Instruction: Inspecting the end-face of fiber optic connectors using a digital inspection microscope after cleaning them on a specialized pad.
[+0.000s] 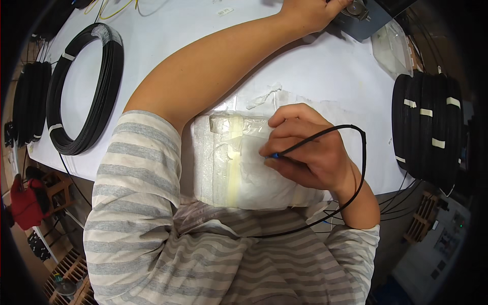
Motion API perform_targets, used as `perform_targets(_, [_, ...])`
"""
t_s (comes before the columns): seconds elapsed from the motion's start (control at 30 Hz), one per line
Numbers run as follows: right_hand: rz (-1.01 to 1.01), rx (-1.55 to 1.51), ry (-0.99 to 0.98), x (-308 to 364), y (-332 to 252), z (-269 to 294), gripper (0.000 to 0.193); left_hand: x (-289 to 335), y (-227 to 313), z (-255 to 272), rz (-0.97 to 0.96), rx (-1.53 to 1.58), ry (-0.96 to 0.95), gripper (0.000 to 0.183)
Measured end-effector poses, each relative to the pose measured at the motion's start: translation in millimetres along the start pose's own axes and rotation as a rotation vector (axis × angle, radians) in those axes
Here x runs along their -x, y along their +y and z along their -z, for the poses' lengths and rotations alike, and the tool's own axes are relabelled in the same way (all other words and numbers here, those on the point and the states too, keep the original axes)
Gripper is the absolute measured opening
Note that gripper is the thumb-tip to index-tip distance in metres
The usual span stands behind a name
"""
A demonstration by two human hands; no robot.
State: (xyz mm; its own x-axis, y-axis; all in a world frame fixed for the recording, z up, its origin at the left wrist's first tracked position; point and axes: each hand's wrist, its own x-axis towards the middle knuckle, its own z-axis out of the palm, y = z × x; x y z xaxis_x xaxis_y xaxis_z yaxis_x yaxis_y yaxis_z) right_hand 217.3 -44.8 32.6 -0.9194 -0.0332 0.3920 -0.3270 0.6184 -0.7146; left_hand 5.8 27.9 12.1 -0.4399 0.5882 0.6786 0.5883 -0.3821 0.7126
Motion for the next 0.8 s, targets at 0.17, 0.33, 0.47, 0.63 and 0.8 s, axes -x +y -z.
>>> perform_targets(0.17, [0.005,-0.029,-0.071,-2,-3,5,0.017,-2,-1,1,-0.01,-0.025,0.007,0.03])
perform_targets(0.33, [-0.01,0.012,0.015,1,2,1,0.018,-4,41,-15,0.302,-0.601,-0.068,0.03])
perform_targets(0.47, [0.016,-0.016,-0.072,-2,-3,5,0.018,-1,-2,3,-0.003,-0.031,-0.003,0.03])
perform_targets(0.63, [0.001,0.024,0.009,-2,0,1,0.018,0,-3,-1,-0.016,-0.011,-0.006,0.03])
perform_targets(0.8, [0.011,-0.027,-0.069,-2,-2,6,0.02,-3,8,-2,0.176,-0.18,0.006,0.03])
